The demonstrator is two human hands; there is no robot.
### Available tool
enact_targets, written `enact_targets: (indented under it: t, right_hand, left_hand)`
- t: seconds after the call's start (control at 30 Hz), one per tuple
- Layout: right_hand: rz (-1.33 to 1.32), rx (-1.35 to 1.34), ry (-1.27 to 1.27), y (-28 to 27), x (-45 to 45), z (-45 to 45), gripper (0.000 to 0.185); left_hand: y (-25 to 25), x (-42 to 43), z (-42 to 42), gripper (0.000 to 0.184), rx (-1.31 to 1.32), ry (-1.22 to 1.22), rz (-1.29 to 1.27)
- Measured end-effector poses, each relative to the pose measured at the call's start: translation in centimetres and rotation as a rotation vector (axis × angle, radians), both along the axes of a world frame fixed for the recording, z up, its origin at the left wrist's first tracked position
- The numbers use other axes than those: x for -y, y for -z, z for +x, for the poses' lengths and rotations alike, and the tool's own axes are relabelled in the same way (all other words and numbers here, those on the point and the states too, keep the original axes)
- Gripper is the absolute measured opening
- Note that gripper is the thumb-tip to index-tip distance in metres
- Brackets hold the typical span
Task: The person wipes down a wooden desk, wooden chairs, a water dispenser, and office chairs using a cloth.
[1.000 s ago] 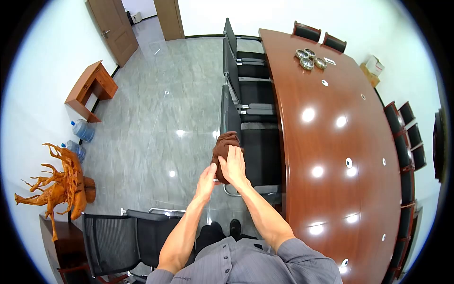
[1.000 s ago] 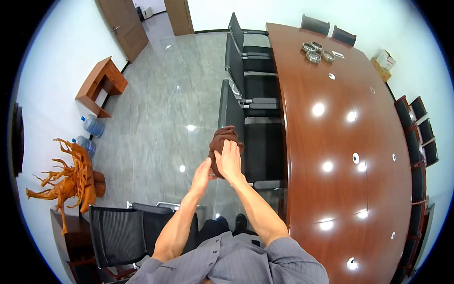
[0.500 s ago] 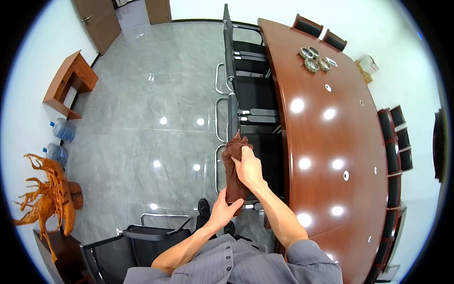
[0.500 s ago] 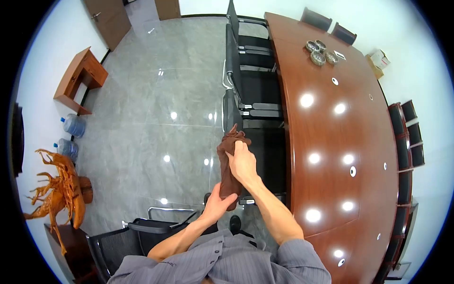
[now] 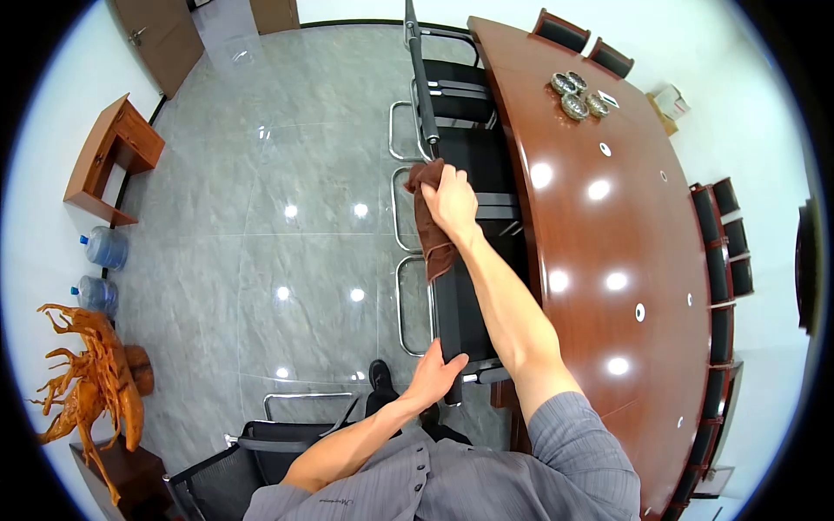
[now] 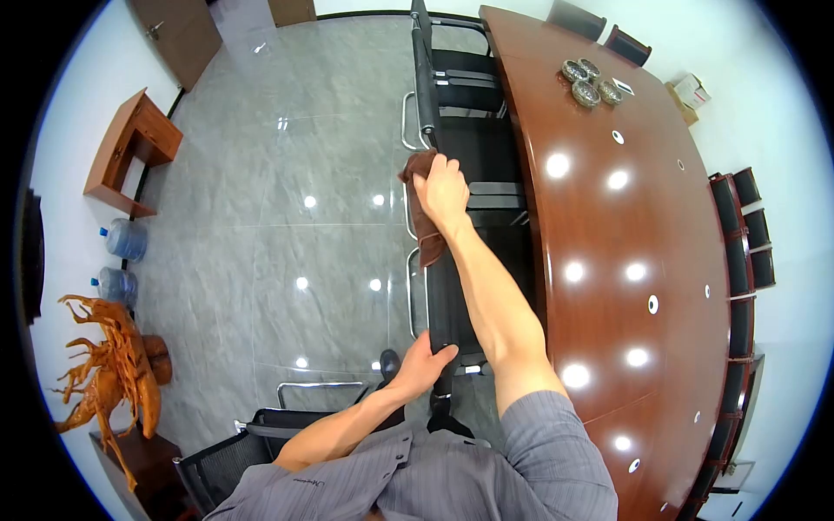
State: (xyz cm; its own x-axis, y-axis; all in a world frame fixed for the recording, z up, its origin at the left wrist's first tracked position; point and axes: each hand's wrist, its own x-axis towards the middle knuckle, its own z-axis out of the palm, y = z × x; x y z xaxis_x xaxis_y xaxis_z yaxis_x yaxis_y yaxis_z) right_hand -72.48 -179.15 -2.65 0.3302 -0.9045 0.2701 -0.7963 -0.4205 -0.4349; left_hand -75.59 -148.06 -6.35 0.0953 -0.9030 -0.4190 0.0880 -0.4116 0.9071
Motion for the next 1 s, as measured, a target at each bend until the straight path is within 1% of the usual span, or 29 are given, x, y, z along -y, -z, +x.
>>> enact_targets:
  t: [0.03,0.1,0.17,0.23,0.27,0.3,0.33,0.37,0.43,0.47,0.5,0.57,0.6,0.63,0.67,0.7,0.77,0.83,0.87,0.93,1.0]
  right_hand:
    - [-0.078,0.041,-0.025,0.5,-1.5,-0.8,0.046]
    - [0.075,-0.019,0.010,0.7,-4.8,-2.9,0.044]
    - [0.146,0.012,-0.003,1.0,-9.0,-5.6,0.046]
    - [0.141,0.193,-0.114,2.2,-13.0,-9.2,0.052]
    - [0.309,0.221,-0.113,1.9,-14.8,-10.8,0.054]
    - [0.429,0.302,-0.106,1.2,-17.0,-12.1,0.051]
    - [0.528,0.334,-0.067,0.9,-18.3,-13.1,0.049]
    - [0.630,0.369,-0.018,1.0,-19.9,-14.4,0.048]
    - [0.761,0.487,-0.009,2.4,-22.1,-17.2,0.050]
    - [0.777,0.519,0.000,3.4,-23.3,-18.2,0.047]
    - [0.792,0.529,0.015,5.0,-24.3,-19.2,0.046]
    - [0.907,0.861,0.002,9.7,-26.9,-20.5,0.047]
    - [0.968,0.778,0.069,9.4,-27.6,-20.4,0.046]
    - [0.921,0.718,0.000,9.8,-28.0,-20.4,0.050]
    - [0.858,0.744,0.056,10.4,-28.9,-19.8,0.053]
    - [0.789,0.764,0.104,8.9,-28.9,-18.5,0.056]
    - [0.652,0.552,-0.097,8.5,-27.7,-17.7,0.057]
    - [0.687,0.366,-0.046,5.2,-26.6,-14.8,0.049]
    - [0.470,0.061,-0.103,8.3,-26.4,-13.1,0.043]
    - [0.214,-0.636,-0.116,6.2,-27.7,-8.0,0.033]
    - [-0.030,-0.673,-0.152,12.1,-29.9,-3.6,0.033]
  left_hand:
    - [0.1,0.3,-0.1,0.038,-0.025,-0.023,-0.006]
    - [0.1,0.7,0.2,0.038,0.009,0.008,0.016]
    - [-0.3,0.6,0.2,0.041,0.149,-0.012,-0.071]
    - [-0.6,0.6,0.2,0.044,0.160,-0.025,-0.098]
    - [-0.7,0.7,0.2,0.046,0.171,-0.045,-0.124]
    - [-0.8,0.7,0.1,0.049,0.179,-0.065,-0.146]
    - [-1.3,0.6,0.5,0.051,0.179,-0.018,-0.085]
    - [-3.5,0.7,0.8,0.047,0.130,-0.021,-0.031]
    - [-2.2,0.7,0.9,0.042,-0.162,-0.009,0.041]
    - [-1.6,0.4,0.2,0.037,-0.293,-0.106,-0.062]
    - [-1.4,0.4,0.5,0.035,-0.299,-0.081,-0.056]
    - [-1.0,1.1,-0.1,0.029,-0.547,-0.271,0.020]
    - [-2.1,1.6,0.3,0.021,-0.652,-0.277,0.071]
    - [-2.1,2.1,0.2,0.027,-0.662,-0.322,0.096]
    - [-2.2,2.2,-0.1,0.026,-0.634,-0.346,0.082]
    - [-2.8,2.4,-0.5,0.026,-0.609,-0.373,0.060]
    - [-1.2,2.1,-0.2,0.023,-0.560,-0.415,-0.004]
    - [-1.3,1.3,1.4,0.020,-0.543,-0.395,-0.058]
    - [-1.3,0.8,2.5,0.018,-0.520,-0.407,-0.059]
    - [-1.9,-1.1,5.6,0.015,-0.470,-0.447,-0.058]
    - [-1.1,-3.4,10.0,0.015,-0.415,-0.474,-0.069]
